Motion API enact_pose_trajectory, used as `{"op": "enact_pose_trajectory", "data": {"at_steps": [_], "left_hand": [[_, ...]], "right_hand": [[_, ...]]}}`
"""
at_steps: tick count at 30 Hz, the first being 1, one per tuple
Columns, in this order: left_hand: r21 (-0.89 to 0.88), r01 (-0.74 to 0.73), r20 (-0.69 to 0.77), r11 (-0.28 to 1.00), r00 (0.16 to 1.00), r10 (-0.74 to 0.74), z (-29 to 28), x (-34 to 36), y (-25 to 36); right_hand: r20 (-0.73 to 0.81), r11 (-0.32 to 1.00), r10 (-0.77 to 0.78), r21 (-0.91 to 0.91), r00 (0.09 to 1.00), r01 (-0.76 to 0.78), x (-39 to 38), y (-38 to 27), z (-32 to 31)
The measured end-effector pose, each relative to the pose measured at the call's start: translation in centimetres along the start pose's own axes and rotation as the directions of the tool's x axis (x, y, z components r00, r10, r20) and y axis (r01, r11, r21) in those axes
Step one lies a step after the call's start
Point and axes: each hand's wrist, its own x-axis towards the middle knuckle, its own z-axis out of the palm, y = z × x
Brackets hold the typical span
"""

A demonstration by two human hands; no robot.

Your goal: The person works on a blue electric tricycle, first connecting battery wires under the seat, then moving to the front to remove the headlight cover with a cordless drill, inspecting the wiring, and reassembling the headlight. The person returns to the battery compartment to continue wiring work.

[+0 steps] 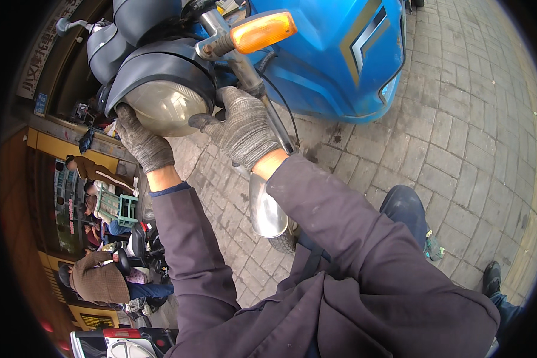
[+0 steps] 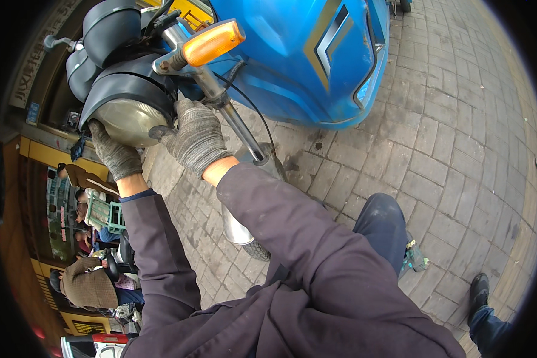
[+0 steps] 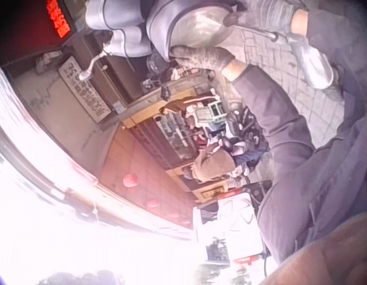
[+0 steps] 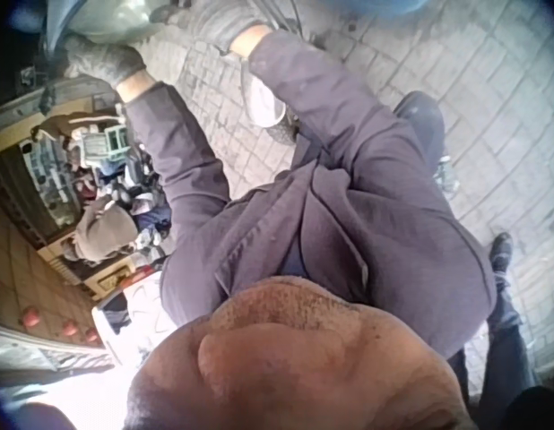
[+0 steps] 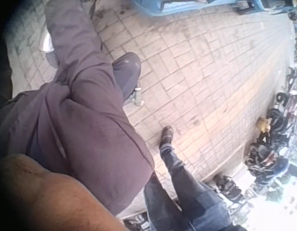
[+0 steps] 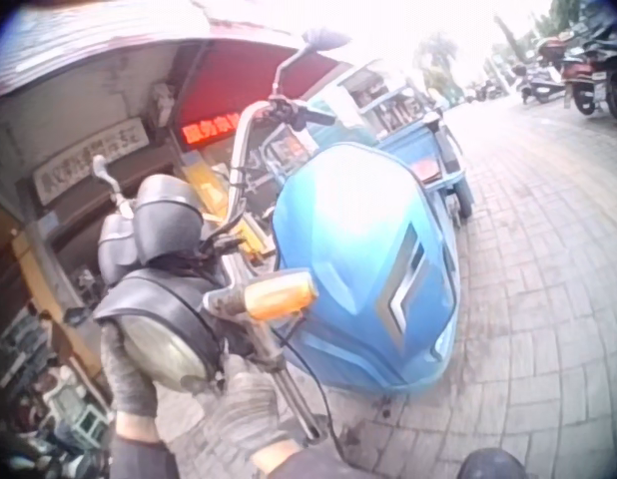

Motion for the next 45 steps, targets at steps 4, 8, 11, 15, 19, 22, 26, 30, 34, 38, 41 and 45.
{"op": "enact_pose_trajectory", "data": {"at_steps": [4,8,11,15,19,22,26,30,34,38,41,45], "left_hand": [[0.064,-0.030,-0.088,0.998,0.995,0.035,0.8,-0.7,0.1],[0.226,-0.130,-0.042,0.965,0.989,0.143,0.7,-0.6,0.0],[0.230,-0.143,-0.033,0.963,0.987,0.155,0.3,-0.3,-0.4],[0.207,-0.169,-0.031,0.964,0.983,0.180,0.1,-0.2,-1.1],[0.154,-0.127,-0.088,0.980,0.986,0.141,0.5,-0.2,-1.0],[0.224,-0.144,-0.063,0.964,0.985,0.161,0.4,-0.2,-0.7],[0.197,-0.174,-0.048,0.965,0.981,0.187,0.1,0.0,-1.2],[0.535,-0.427,0.028,0.729,0.871,0.490,0.0,0.5,-2.1],[0.617,-0.456,0.054,0.641,0.838,0.544,-0.2,0.6,-2.6],[0.863,-0.482,0.263,0.152,0.684,0.680,-0.9,1.1,-2.8],[0.874,-0.456,0.270,0.165,0.740,0.616,-1.6,1.5,-3.0],[0.871,-0.476,0.280,0.121,0.685,0.672,-2.0,1.8,-3.5]], "right_hand": [[-0.027,0.998,0.045,0.041,0.999,-0.044,-0.2,-0.3,-0.3],[-0.093,0.988,-0.025,0.153,0.995,0.039,-0.1,-0.3,-0.8],[-0.044,0.990,-0.008,0.139,0.999,0.014,0.5,-0.1,-0.9],[0.024,0.995,-0.044,0.092,0.999,0.041,0.9,0.7,-0.4],[-0.049,0.995,-0.063,0.073,0.997,0.066,0.4,0.9,0.4],[-0.054,0.995,-0.028,0.099,0.998,0.033,0.1,0.8,0.8],[-0.090,0.994,-0.104,0.003,0.990,0.105,-0.3,0.6,1.0],[-0.130,0.963,-0.220,-0.185,0.967,0.194,-0.4,0.4,1.1],[-0.053,0.942,-0.229,-0.263,0.972,0.208,-0.2,0.2,0.5],[-0.031,0.926,-0.253,-0.296,0.967,0.233,-0.2,0.0,-0.2],[-0.056,0.941,-0.237,-0.262,0.970,0.215,-0.4,0.1,-0.1],[-0.106,0.971,-0.238,-0.053,0.966,0.233,-0.1,0.8,0.5]]}}
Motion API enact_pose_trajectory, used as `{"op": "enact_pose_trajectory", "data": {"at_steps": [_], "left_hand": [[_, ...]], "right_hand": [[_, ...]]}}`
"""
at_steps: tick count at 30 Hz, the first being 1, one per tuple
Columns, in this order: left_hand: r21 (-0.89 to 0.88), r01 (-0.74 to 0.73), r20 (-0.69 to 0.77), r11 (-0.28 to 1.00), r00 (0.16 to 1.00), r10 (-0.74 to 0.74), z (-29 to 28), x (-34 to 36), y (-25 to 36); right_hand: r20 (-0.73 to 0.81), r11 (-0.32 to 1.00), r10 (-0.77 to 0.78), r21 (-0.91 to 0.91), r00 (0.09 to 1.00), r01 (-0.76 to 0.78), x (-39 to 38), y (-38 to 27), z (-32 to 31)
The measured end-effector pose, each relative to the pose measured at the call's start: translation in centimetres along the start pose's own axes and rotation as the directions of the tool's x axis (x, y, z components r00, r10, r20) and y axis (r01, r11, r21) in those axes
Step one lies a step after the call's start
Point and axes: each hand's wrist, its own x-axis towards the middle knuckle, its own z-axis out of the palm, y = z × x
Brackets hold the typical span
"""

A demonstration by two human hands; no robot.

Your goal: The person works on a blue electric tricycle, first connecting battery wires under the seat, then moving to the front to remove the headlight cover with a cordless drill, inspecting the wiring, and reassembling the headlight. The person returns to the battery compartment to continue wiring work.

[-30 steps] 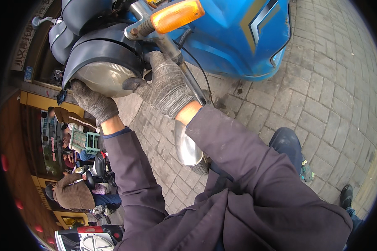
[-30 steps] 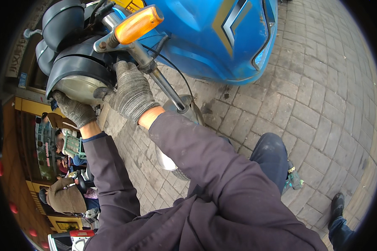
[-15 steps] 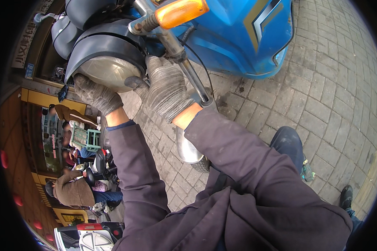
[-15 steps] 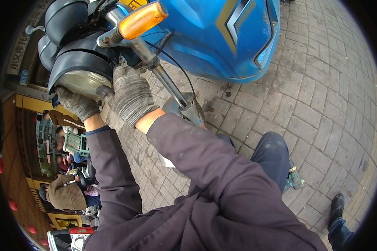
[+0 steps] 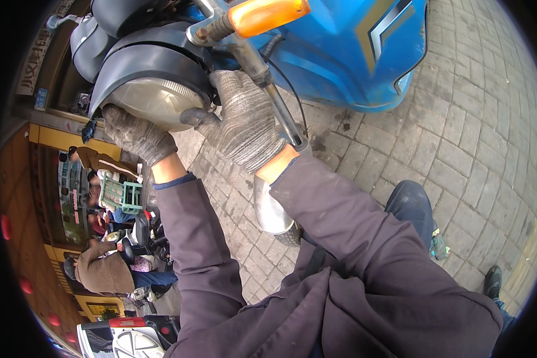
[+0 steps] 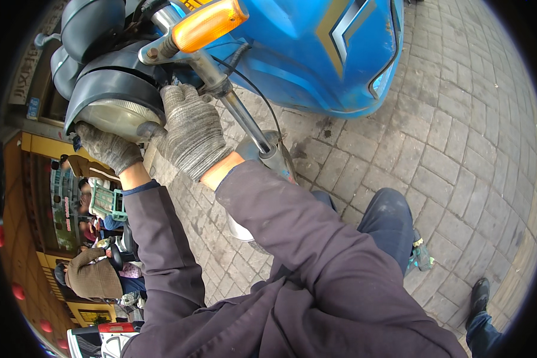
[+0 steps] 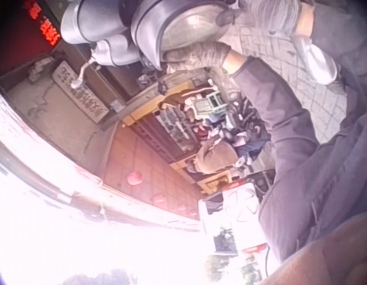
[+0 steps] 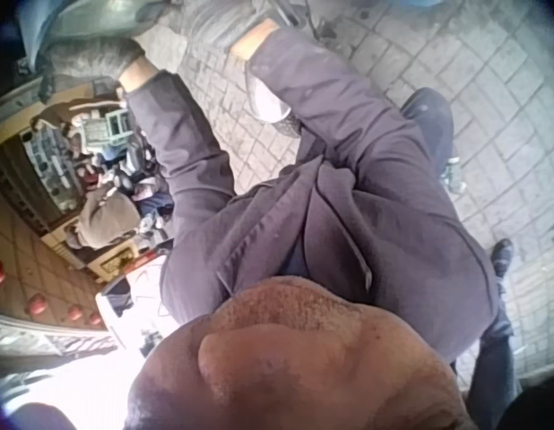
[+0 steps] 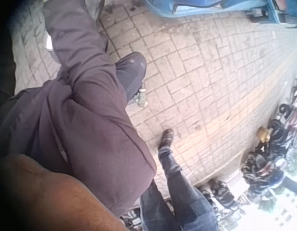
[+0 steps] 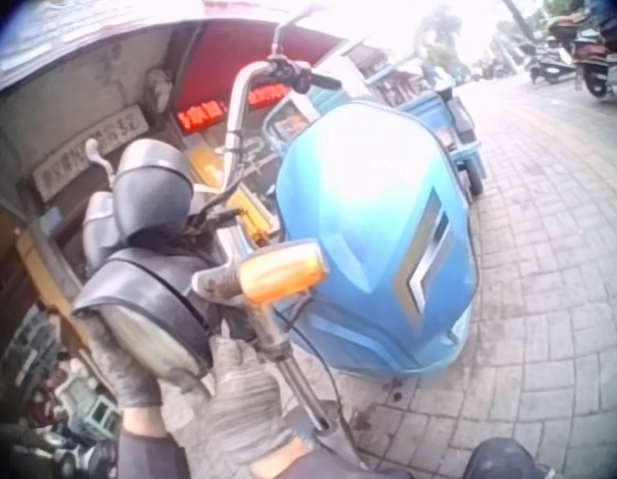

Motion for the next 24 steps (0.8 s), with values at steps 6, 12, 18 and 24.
{"op": "enact_pose_trajectory", "data": {"at_steps": [6,12,18,24], "left_hand": [[-0.197,0.169,0.050,0.966,0.985,-0.163,0.1,-0.1,0.5],[-0.433,0.316,0.101,0.844,0.948,-0.303,-0.5,-0.3,2.2],[-0.724,0.344,0.212,0.597,0.936,-0.282,-2.5,-1.5,4.2],[-0.776,0.361,0.176,0.517,0.911,-0.372,-1.0,-2.1,3.9]], "right_hand": [[-0.076,0.990,-0.134,-0.062,0.988,0.129,0.3,1.0,0.2],[-0.054,0.992,-0.114,-0.068,0.992,0.110,0.7,0.7,-0.3],[-0.005,0.998,0.061,0.028,0.998,-0.061,1.0,0.4,-1.3],[-0.095,0.996,-0.077,-0.058,0.993,0.072,1.7,1.2,-0.9]]}}
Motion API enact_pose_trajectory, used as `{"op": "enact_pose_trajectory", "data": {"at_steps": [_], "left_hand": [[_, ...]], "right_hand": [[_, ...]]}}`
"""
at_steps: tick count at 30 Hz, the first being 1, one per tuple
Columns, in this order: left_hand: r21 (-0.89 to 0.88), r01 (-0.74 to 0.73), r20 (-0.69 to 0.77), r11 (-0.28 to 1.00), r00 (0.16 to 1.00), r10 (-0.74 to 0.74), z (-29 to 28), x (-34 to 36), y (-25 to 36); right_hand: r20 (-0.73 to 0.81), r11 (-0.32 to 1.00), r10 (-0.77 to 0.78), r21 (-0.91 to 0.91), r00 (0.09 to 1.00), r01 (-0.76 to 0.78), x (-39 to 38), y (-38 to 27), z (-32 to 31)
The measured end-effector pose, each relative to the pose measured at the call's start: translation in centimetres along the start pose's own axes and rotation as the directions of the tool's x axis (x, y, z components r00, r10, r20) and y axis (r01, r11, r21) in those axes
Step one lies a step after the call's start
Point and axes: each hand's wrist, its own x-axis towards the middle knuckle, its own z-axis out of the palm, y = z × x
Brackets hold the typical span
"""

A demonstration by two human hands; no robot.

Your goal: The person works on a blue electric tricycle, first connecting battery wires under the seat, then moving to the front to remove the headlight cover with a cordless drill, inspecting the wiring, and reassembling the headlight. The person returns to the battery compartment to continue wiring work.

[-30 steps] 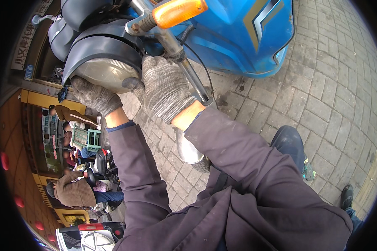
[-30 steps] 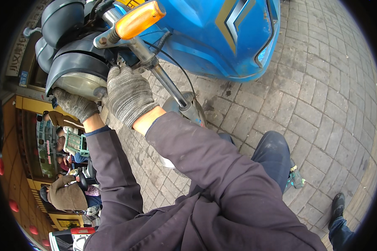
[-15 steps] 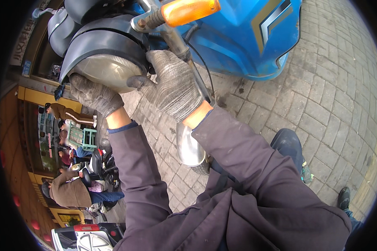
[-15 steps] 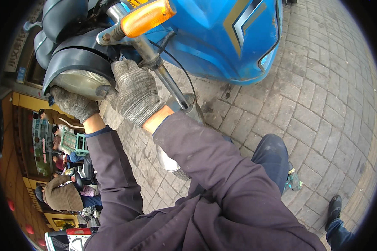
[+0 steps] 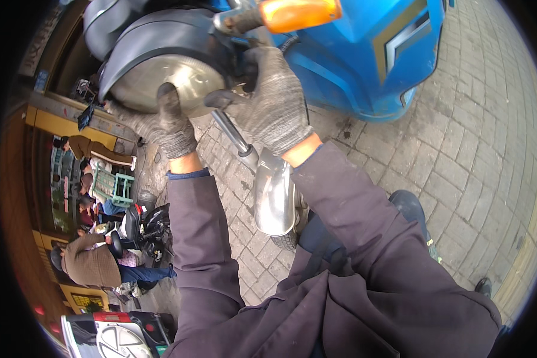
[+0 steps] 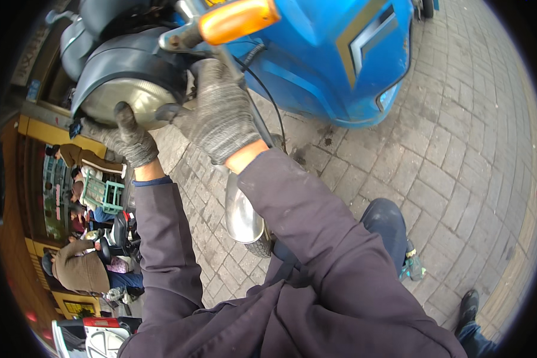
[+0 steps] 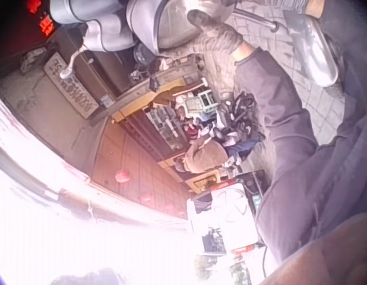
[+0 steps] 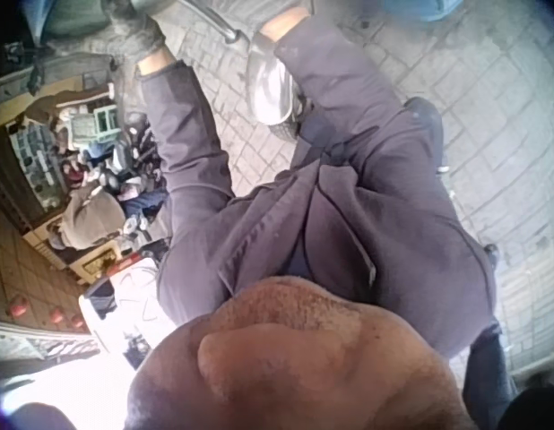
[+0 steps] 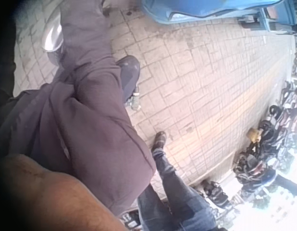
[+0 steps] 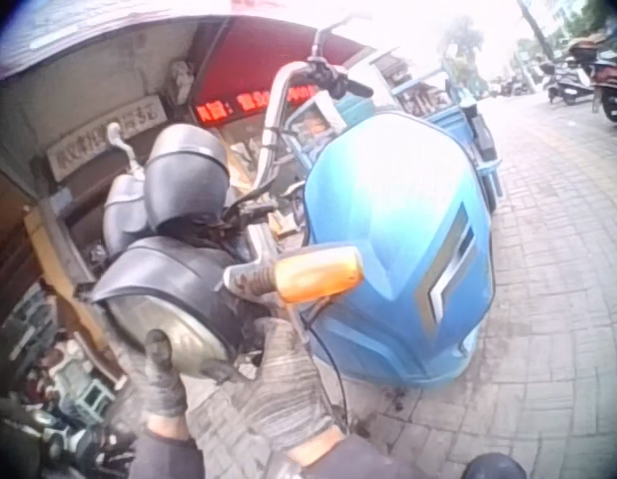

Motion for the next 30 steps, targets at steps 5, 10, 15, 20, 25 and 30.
{"op": "enact_pose_trajectory", "data": {"at_steps": [5,10,15,20,25,30], "left_hand": [[0.086,-0.052,0.041,0.995,0.998,0.049,-0.3,0.5,1.1],[0.060,-0.049,-0.010,0.997,0.999,0.050,0.2,0.4,0.9],[0.261,-0.063,-0.015,0.963,0.998,0.069,-0.2,0.6,0.0],[0.091,-0.114,-0.083,0.989,0.989,0.122,0.9,1.3,0.1],[0.082,-0.091,-0.156,0.992,0.982,0.103,0.1,1.3,-1.0],[-0.420,0.206,-0.175,0.884,0.937,-0.302,1.2,-2.0,-1.9]], "right_hand": [[0.017,0.998,-0.054,-0.029,0.998,0.055,0.0,-1.3,-0.4],[-0.047,0.897,-0.438,-0.089,0.898,0.433,1.9,-3.2,-1.7],[-0.016,0.673,-0.730,-0.189,0.683,0.715,6.0,-4.2,0.5],[-0.051,0.659,-0.743,-0.229,0.667,0.716,8.9,-2.9,2.9],[-0.008,0.601,-0.790,-0.200,0.613,0.774,8.9,-2.8,2.7],[0.069,0.653,-0.737,-0.185,0.673,0.734,8.2,-3.6,2.2]]}}
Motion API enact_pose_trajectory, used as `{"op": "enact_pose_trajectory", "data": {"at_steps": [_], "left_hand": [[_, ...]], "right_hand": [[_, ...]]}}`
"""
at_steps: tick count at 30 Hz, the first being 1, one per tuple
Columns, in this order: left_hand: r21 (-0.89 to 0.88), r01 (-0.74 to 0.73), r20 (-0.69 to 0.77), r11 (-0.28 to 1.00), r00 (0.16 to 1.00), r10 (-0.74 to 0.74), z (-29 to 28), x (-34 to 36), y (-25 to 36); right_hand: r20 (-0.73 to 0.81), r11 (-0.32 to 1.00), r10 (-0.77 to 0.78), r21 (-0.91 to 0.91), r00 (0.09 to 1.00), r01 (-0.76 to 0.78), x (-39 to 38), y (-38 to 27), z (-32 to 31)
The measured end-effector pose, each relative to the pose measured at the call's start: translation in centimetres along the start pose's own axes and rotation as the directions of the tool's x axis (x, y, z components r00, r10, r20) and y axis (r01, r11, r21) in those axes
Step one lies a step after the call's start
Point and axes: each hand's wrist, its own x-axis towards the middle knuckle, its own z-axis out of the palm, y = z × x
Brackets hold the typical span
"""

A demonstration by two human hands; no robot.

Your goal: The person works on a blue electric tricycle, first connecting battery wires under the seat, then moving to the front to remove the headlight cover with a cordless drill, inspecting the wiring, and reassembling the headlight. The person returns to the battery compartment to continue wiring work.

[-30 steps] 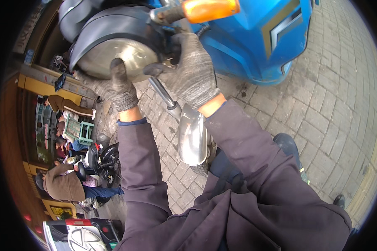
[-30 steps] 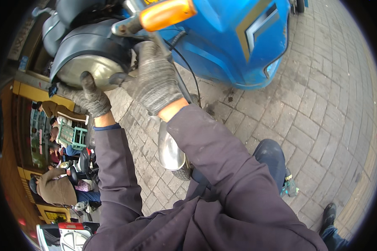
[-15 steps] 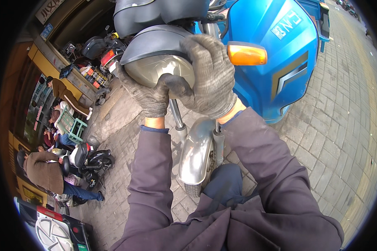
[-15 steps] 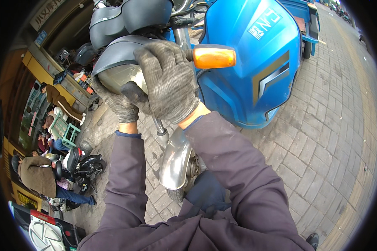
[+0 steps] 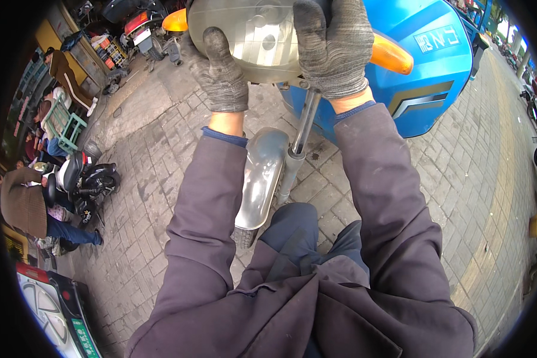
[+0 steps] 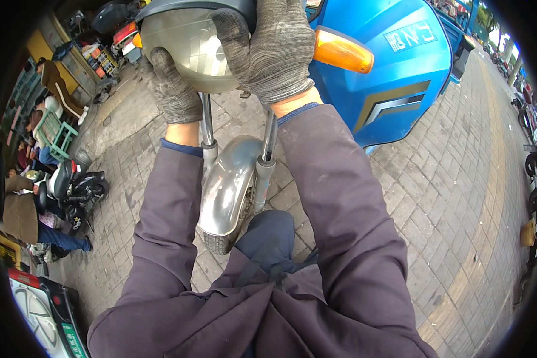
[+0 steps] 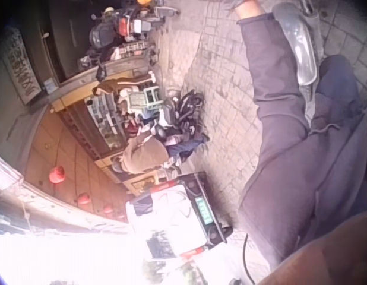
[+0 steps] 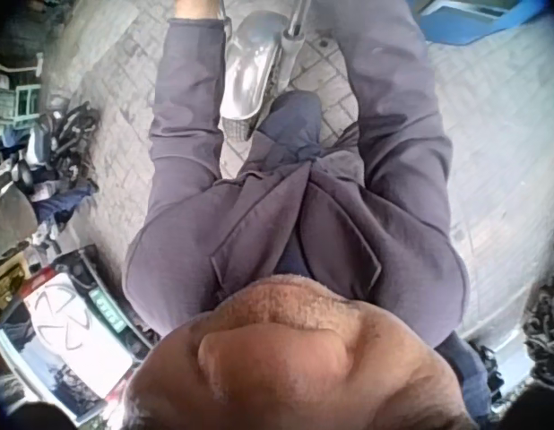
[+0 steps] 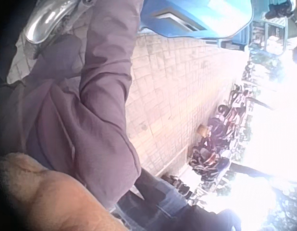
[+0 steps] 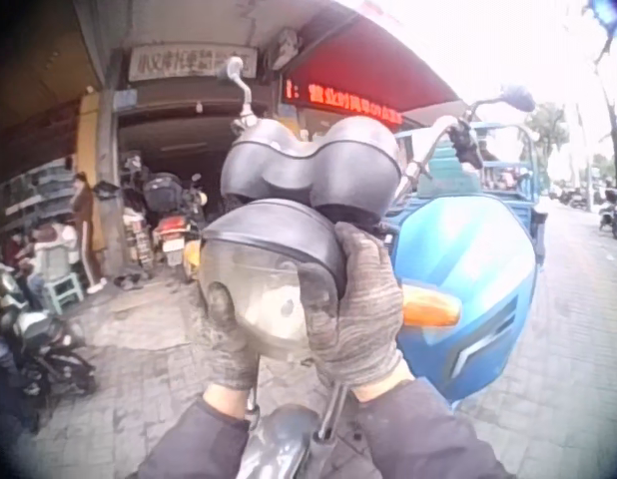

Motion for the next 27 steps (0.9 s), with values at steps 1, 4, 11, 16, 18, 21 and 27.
{"op": "enact_pose_trajectory", "data": {"at_steps": [1,4,11,16,18,21,27], "left_hand": [[-0.144,0.091,-0.040,0.985,0.994,-0.098,0.4,-0.5,-0.5],[-0.362,0.186,-0.130,0.913,0.960,-0.247,1.6,-1.7,-1.5],[0.004,0.105,-0.185,0.994,0.977,-0.102,1.1,-0.7,-2.7],[-0.276,0.107,-0.002,0.955,0.994,-0.112,1.7,-0.5,-1.7],[-0.294,0.144,-0.019,0.945,0.988,-0.156,2.3,-0.1,-0.8],[-0.360,0.159,0.156,0.919,0.982,-0.109,3.3,-0.7,0.2],[-0.026,0.104,-0.056,0.994,0.993,-0.106,3.5,-1.7,0.4]], "right_hand": [[-0.004,1.000,-0.003,0.015,1.000,0.003,0.0,-0.1,0.0],[0.008,1.000,-0.009,0.014,1.000,0.008,-0.1,0.0,0.4],[0.011,0.998,-0.063,-0.015,0.998,0.063,-0.1,0.6,0.9],[0.156,0.989,0.031,0.141,0.987,-0.054,-0.4,0.8,-1.0],[0.108,0.993,-0.077,0.099,0.991,0.066,-1.3,0.9,-2.0],[0.064,0.984,0.148,0.088,0.987,-0.154,-5.0,-0.6,-3.0],[0.252,0.682,0.603,0.330,0.757,-0.653,-10.1,-0.5,-1.6]]}}
